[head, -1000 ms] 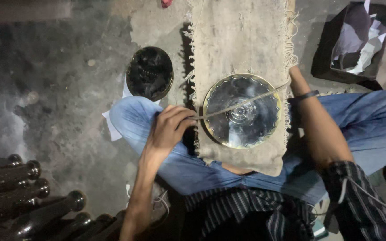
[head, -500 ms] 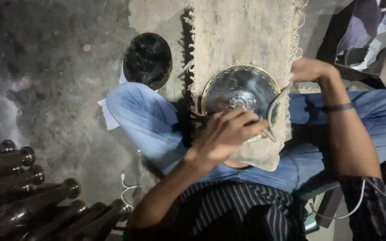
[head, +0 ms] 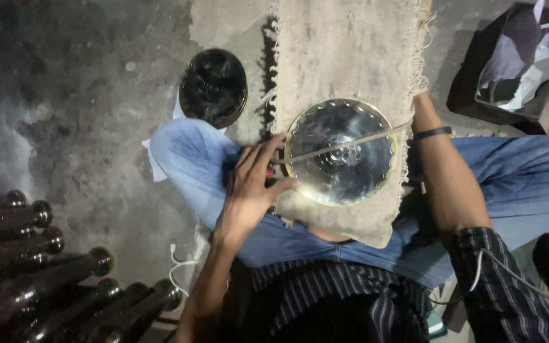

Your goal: The person sits cross-legged on the floor with a scalloped glass disc resting on a cloth pad on their lap. They score the center of the disc with a small handheld tool, reposition the disc, then hold a pointed tool against the glass and tap it with a wooden mallet to work along the disc's surface and rim.

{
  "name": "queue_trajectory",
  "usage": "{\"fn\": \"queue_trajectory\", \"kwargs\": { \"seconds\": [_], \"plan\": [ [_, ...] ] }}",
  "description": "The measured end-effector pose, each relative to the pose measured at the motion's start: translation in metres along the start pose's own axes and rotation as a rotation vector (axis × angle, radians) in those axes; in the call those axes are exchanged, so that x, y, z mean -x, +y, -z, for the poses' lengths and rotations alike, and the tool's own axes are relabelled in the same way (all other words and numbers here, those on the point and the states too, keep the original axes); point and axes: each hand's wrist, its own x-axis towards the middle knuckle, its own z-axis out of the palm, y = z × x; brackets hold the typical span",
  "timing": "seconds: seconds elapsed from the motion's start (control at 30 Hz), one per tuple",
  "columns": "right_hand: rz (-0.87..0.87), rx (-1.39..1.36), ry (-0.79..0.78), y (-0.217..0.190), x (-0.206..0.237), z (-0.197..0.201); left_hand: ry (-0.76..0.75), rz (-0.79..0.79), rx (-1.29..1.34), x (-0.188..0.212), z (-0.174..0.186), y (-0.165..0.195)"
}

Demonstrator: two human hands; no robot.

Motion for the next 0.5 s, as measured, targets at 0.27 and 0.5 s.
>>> {"fn": "queue_trajectory", "kwargs": {
  "seconds": [0.27,0.5],
  "plan": [
    [0.025,-0.007,0.005,-0.022,0.010,0.000,0.116,-0.088,-0.052,-0.004,-0.004,-0.029],
    [0.023,-0.005,0.014,-0.043,0.036,0.013,0.194,-0.220,-0.184,0.009,-0.002,0.002]
  ]
}}
